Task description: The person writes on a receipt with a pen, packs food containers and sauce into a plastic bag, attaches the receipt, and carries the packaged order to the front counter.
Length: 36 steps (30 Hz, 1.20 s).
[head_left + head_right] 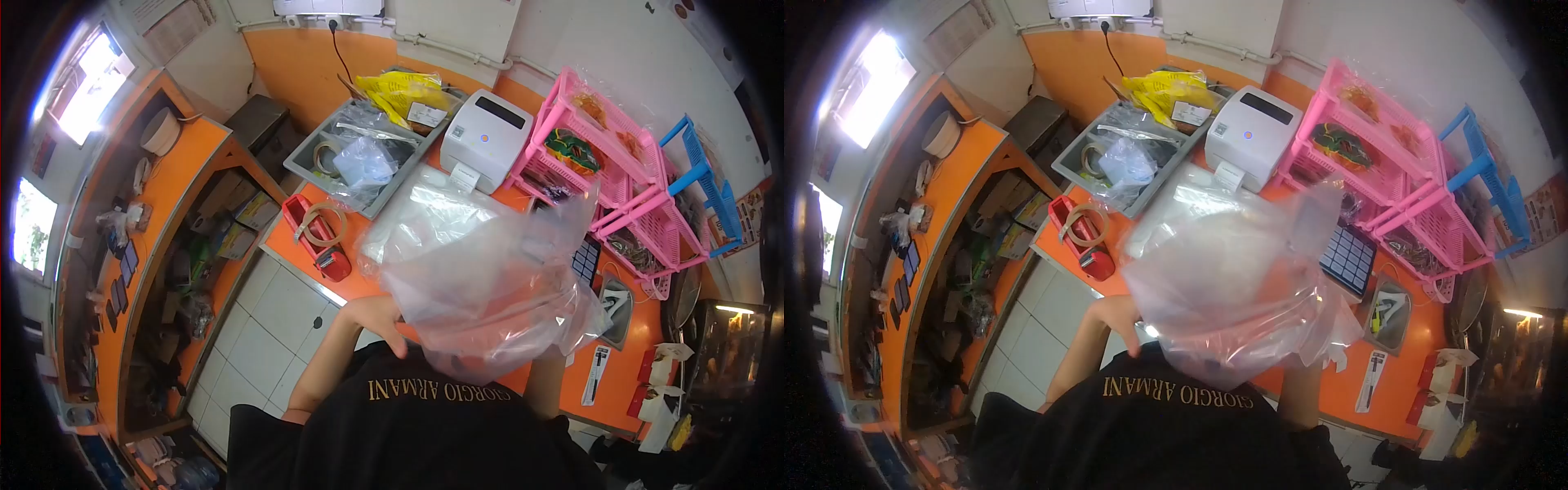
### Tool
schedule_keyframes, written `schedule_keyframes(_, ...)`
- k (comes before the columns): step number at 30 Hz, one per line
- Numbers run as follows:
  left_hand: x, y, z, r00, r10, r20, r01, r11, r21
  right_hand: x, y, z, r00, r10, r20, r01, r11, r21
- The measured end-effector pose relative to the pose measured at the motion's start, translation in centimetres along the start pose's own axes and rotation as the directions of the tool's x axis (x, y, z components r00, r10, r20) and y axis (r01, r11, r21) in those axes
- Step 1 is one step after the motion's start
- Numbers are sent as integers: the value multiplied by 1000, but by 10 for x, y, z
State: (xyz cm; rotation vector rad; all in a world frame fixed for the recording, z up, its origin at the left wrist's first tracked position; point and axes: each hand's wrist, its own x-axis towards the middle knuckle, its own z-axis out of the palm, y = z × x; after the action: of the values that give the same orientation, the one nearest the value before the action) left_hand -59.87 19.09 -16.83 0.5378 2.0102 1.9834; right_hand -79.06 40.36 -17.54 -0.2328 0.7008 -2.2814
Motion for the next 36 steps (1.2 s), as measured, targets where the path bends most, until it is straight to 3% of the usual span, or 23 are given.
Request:
schedule_keyframes(1, 8, 16, 6, 957, 217, -191, -263, 929, -260, 2, 1, -10, 999, -8, -34, 8, 1000, -2)
schedule_keyframes(3, 17, 15, 7, 836, 356, -418, -528, 728, -436, 1, 4, -25, 996, -24, -83, 23, 1000, -10)
schedule_keyframes(4, 19, -7, 3, 867, 200, -456, -415, 795, -441, 2, 4, -31, 994, -38, -103, 36, 999, -16)
schedule_keyframes(6, 16, -59, -7, 871, 42, -489, -294, 843, -451, 1, -1, -43, 988, -70, -136, 67, 997, -27)
schedule_keyframes(7, 13, -90, -13, 885, -64, -461, -237, 791, -564, 1, -5, -50, 984, -91, -155, 87, 996, -32)
schedule_keyframes(9, 12, -84, -13, 895, -167, -413, -174, 722, -669, 0, -12, -62, 972, -134, -191, 125, 990, -59)
schedule_keyframes(11, 16, -25, 3, 853, -286, -436, -59, 778, -626, -1, -17, -75, 961, -167, -220, 153, 985, -83)
schedule_keyframes(12, 15, -27, 3, 855, -287, -431, -57, 775, -629, -3, -19, -83, 953, -184, -243, 165, 982, -95)
schedule_keyframes(14, 12, -31, 3, 927, -201, -317, 113, 955, -275, -6, -24, -94, 919, -249, -306, 215, 966, -142)
schedule_keyframes(15, 11, -36, 2, 928, -202, -312, 115, 954, -275, -8, -26, -99, 895, -291, -339, 240, 953, -184)
schedule_keyframes(16, 12, -41, 0, 883, -281, -375, 101, 896, -433, -11, -30, -98, 823, -413, -391, 101, 783, -614)
schedule_keyframes(17, 12, -45, -1, 830, -367, -420, 69, 815, -576, -13, -31, -97, 788, -482, -383, 7, 630, -777)
schedule_keyframes(18, 12, -46, -2, 832, -367, -416, 72, 815, -574, -16, -32, -93, 749, -548, -373, -113, 449, -886)
schedule_keyframes(20, 13, -46, -2, 701, -353, -619, 61, 896, -440, -20, -20, -61, 857, -491, -157, -86, 166, -982)
schedule_keyframes(22, 18, -43, 2, 675, -334, -658, 81, 920, -384, -23, 2, -31, 935, -353, 38, -8, -127, -992)
schedule_keyframes(24, 23, -37, 6, 646, -310, -697, 104, 941, -322, -25, 32, -11, 999, -19, -33, -26, 261, -965)
schedule_keyframes(26, 28, -33, 8, 638, -355, -684, 328, 928, -176, -28, 60, 10, 979, 203, -25, -113, 436, -893)
schedule_keyframes(29, 36, -33, 19, 606, -243, -758, 361, 933, -11, -31, 90, 31, 984, 179, 17, -52, 376, -925)
schedule_keyframes(31, 37, -18, 24, 596, -215, -774, 386, 921, 41, -30, 95, 39, 983, 161, 85, 62, 142, -988)
schedule_keyframes(32, 36, -11, 26, 586, -190, -787, 413, 906, 89, -29, 96, 43, 983, 160, 88, 65, 142, -988)
schedule_keyframes(34, 34, -27, 25, 604, -92, -792, 359, 918, 167, -25, 95, 50, 979, 198, 45, -34, 378, -925)
schedule_keyframes(35, 34, -34, 25, 617, 6, -787, 302, 922, 244, -22, 97, 46, 979, 198, 46, -33, 378, -925)
schedule_keyframes(36, 33, -39, 26, 617, 7, -787, 300, 923, 243, -18, 100, 37, 972, 229, 58, -58, 469, -881)
